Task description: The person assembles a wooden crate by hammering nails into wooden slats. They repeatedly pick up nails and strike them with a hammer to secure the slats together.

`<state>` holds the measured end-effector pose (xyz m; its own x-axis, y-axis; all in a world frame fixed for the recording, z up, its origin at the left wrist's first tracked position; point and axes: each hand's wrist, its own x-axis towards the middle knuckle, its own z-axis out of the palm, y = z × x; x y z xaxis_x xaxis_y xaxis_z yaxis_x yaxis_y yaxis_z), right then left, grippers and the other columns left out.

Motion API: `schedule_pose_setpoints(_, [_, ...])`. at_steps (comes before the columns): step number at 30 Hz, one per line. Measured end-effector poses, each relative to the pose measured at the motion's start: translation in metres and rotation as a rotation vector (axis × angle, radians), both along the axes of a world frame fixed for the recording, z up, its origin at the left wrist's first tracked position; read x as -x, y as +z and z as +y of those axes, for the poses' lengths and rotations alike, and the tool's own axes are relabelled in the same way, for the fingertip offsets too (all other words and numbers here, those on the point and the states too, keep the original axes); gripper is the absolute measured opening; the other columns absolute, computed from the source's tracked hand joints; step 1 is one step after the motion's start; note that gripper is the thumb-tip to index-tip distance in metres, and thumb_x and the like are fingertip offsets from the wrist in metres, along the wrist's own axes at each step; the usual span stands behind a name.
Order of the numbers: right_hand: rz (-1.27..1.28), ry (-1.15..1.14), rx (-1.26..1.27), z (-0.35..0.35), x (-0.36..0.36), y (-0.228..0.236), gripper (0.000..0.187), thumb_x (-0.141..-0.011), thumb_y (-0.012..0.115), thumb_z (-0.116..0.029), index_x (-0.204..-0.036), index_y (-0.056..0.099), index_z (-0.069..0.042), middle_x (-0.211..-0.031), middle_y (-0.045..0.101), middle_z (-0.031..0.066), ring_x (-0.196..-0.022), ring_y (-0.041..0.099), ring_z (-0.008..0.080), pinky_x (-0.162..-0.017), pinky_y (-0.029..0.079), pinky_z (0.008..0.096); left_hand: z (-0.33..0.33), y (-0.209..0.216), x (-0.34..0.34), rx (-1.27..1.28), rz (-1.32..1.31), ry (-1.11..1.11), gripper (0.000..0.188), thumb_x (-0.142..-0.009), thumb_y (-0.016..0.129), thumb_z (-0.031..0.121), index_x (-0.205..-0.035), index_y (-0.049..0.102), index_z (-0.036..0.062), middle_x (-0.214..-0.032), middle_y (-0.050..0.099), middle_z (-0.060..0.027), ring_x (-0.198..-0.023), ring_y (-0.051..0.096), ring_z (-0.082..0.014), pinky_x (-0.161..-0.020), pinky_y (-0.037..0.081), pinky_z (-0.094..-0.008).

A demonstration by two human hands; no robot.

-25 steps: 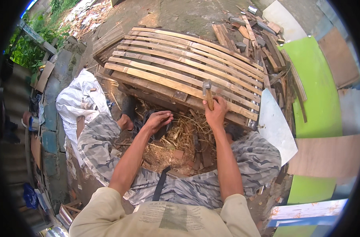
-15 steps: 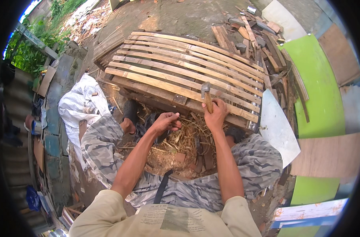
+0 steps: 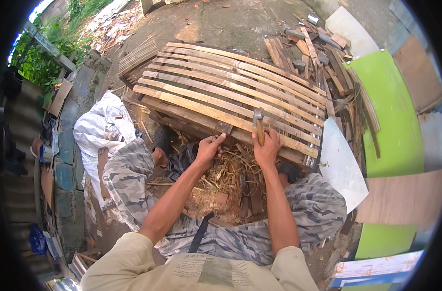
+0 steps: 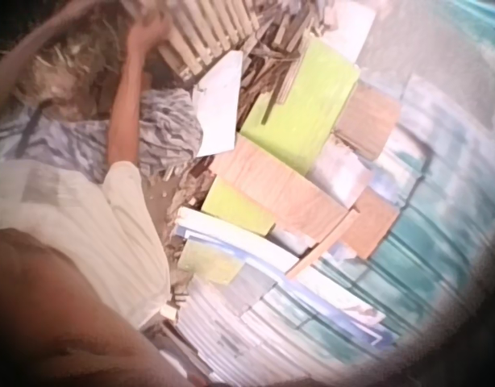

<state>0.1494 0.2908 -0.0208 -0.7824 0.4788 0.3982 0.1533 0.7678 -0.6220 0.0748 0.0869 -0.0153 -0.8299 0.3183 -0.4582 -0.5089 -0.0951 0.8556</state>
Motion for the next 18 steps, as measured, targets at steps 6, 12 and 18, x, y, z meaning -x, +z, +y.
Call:
schedule_pose_setpoints(6, [0.030,0.005,-0.019,-0.001,0.000,0.001,0.027,-0.092,0.073,-0.030,-0.098,0.072,-0.004,-0.114,0.063,0.0097,-0.115,0.053,0.0332,-0.099,0.032,0.0514,-0.001,0.003,-0.001,0.087,0.014,-0.063,0.040,-0.089,0.082,0.033,-0.072,0.054,0.0108,-0.066,0.055,0.0010,-0.056,0.054,-0.0070,-0.050,0.046,-0.0218])
schedule_pose_setpoints(12, [0.023,-0.009,-0.041,-0.001,0.000,-0.002,0.027,-0.091,0.074,-0.031,-0.097,0.071,-0.005,-0.112,0.063,0.0078,-0.114,0.053,0.0324,-0.098,0.032,0.0520,0.001,0.021,0.006,-0.170,-0.069,-0.144,0.023,-0.093,0.074,0.012,-0.104,0.067,-0.0061,-0.092,0.071,-0.0111,-0.080,0.070,-0.0157,-0.072,0.061,-0.0247])
schedule_pose_setpoints(18, [0.022,-0.027,-0.060,-0.002,-0.001,-0.002,0.027,-0.091,0.074,-0.032,-0.095,0.072,-0.005,-0.112,0.063,0.0082,-0.114,0.053,0.0323,-0.098,0.033,0.0518,0.003,0.031,0.025,-0.167,0.084,-0.139,0.023,-0.096,0.067,0.002,-0.117,0.062,-0.0065,-0.108,0.072,-0.0165,-0.090,0.073,-0.0193,-0.076,0.062,-0.0269])
